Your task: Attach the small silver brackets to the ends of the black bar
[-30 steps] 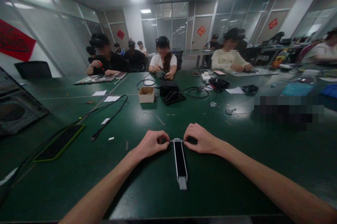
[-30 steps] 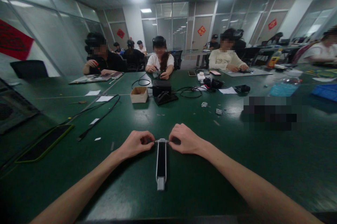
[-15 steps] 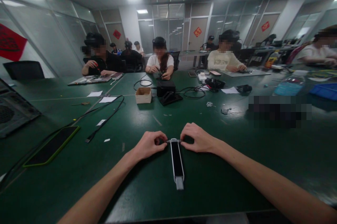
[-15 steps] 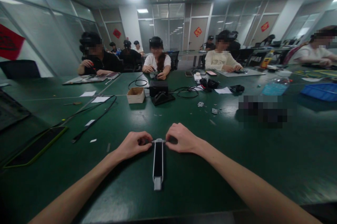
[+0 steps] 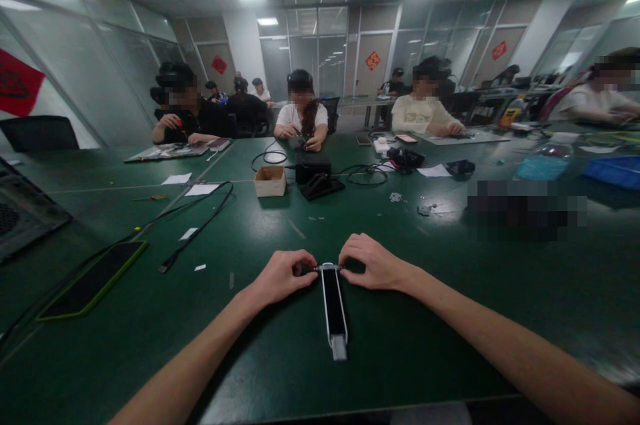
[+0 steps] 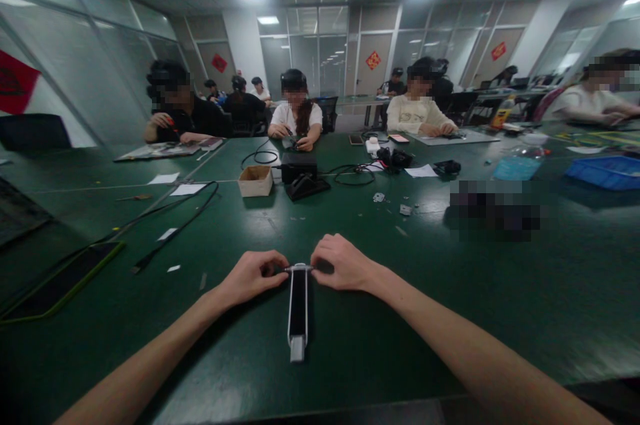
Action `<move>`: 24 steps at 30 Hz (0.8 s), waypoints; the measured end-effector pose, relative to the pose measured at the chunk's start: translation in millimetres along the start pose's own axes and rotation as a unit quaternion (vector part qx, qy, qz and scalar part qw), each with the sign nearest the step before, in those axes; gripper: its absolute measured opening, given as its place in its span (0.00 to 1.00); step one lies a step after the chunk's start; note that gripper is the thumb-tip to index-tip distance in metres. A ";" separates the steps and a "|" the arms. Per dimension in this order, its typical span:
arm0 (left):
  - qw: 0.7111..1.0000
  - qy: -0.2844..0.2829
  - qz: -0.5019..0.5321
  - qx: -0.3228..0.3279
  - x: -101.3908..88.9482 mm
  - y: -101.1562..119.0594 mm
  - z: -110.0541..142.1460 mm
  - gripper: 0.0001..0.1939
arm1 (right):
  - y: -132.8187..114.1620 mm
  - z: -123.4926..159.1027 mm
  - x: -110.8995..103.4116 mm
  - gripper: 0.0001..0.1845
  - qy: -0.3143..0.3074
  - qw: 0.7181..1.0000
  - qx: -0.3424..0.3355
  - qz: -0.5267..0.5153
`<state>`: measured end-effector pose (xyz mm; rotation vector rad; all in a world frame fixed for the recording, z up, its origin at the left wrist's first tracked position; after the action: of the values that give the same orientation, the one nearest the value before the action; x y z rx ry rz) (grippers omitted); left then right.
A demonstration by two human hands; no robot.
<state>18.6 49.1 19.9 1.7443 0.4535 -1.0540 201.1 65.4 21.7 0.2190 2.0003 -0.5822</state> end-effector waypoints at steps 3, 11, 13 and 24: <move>1.000 0.002 -0.002 -0.001 0.2 -0.4 -0.3 0.07 | -0.1 0.0 0.5 0.04 0.007 1.000 -0.001 0.004; 1.000 0.005 -0.005 0.002 -1.1 3.2 0.0 0.07 | -0.3 -0.3 0.3 0.04 0.002 1.000 0.000 0.001; 1.000 0.007 -0.003 0.000 -1.4 4.1 -0.2 0.06 | -0.2 -0.3 0.4 0.04 -0.001 1.000 0.002 0.002; 1.000 0.004 -0.005 -0.009 -0.3 7.2 0.0 0.07 | 1.6 0.2 1.0 0.04 -0.008 1.000 0.004 0.000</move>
<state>23.5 46.1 24.2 1.7331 0.4757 -1.0473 201.4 66.6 20.3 0.2188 1.9822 -0.5906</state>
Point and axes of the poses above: each hand's wrist, its own z-axis away from the middle knuckle, its own x-axis out of the palm, y = z × x, the point moved 5 cm from there along -z, towards the middle knuckle, and after that the axes turned 2 degrees about -x, right-handed, at the moved point
